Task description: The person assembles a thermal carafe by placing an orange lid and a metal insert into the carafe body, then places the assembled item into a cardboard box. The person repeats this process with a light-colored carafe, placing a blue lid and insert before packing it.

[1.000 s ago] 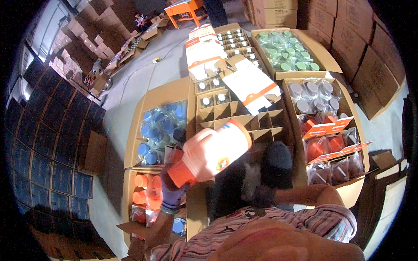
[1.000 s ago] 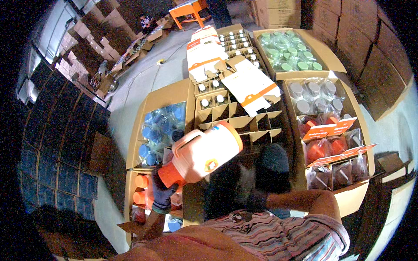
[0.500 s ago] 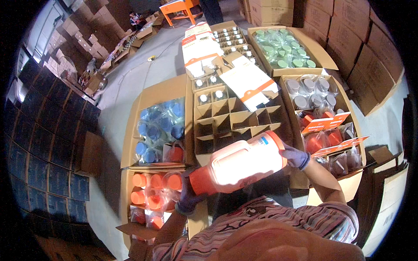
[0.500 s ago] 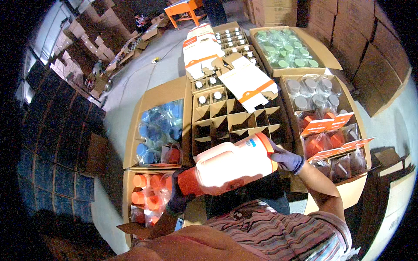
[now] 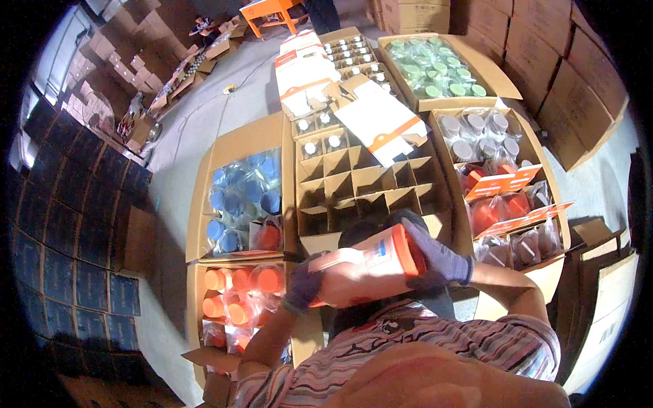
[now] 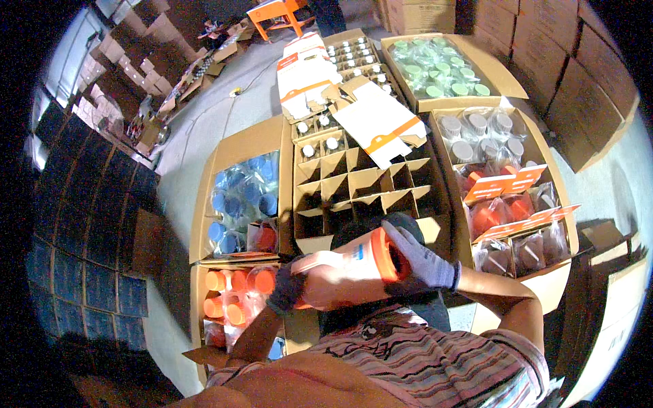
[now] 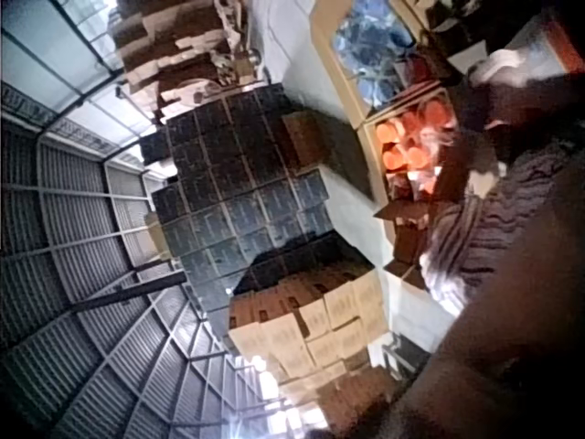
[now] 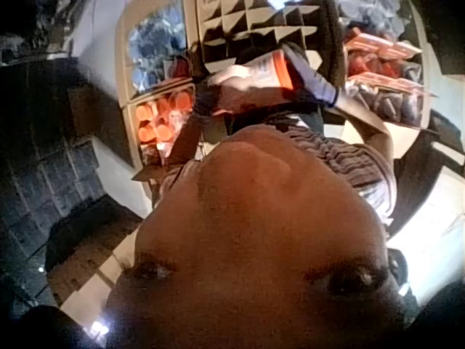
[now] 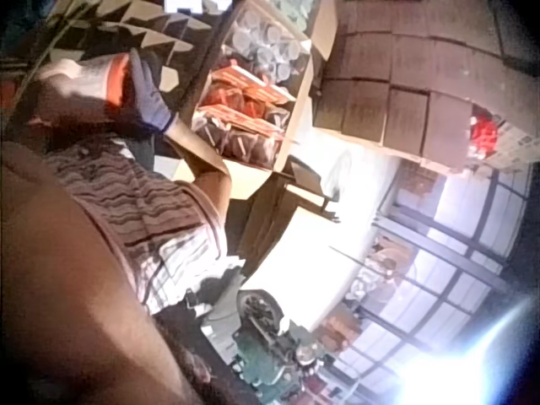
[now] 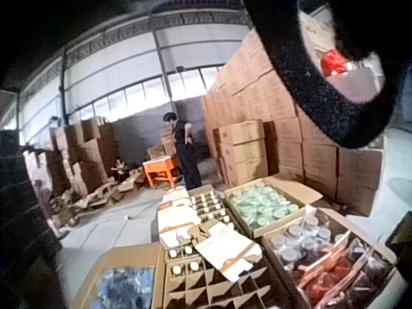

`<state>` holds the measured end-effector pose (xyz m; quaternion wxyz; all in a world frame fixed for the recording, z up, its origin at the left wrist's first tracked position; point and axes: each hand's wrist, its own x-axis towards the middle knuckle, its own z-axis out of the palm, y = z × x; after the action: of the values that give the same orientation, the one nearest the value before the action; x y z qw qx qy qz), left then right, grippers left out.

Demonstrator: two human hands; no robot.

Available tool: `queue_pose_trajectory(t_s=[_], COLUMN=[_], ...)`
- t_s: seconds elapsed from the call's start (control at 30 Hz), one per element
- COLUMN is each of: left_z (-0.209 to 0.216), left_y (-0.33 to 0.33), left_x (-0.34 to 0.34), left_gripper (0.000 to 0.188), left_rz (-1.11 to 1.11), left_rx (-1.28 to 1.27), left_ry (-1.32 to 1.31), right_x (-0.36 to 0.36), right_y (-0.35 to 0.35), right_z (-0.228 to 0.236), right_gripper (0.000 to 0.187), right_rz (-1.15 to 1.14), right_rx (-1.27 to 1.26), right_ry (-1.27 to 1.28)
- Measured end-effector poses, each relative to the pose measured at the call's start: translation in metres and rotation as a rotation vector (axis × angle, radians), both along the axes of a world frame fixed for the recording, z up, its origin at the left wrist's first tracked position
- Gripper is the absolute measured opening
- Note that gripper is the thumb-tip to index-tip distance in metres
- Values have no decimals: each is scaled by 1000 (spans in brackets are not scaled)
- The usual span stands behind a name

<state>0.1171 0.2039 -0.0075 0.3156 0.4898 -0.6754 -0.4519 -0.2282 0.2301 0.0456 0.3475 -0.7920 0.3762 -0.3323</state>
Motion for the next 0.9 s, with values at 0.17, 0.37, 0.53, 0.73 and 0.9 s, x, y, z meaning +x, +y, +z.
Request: queue_pose_trajectory(t_s=[0.17,0.37,0.53,0.73,0.9], left_z=[83,29,55,-67,-58], left_y=[-23,-29,-16,-59,-94], left_x=[-39,-2,-35,38,22], left_gripper=[37,30,30,27,36], left_rz=[-356,75,303,155,-93], left_rx=[-43,-244,-436,-643,336], left_ry=[137,-362,-356,-342,319], right_x=[-2,-3,7,17,33], right_y=[-8,-19,-27,-32,-28], right_z=[3,-27,-5,33,76], right_gripper=[103,98,102,111,108], right_rz=[54,-7,1,-235,-20], right_rx=[-155,-31,481,-190,-406], right_ry=[171,-50,-627,-49,15])
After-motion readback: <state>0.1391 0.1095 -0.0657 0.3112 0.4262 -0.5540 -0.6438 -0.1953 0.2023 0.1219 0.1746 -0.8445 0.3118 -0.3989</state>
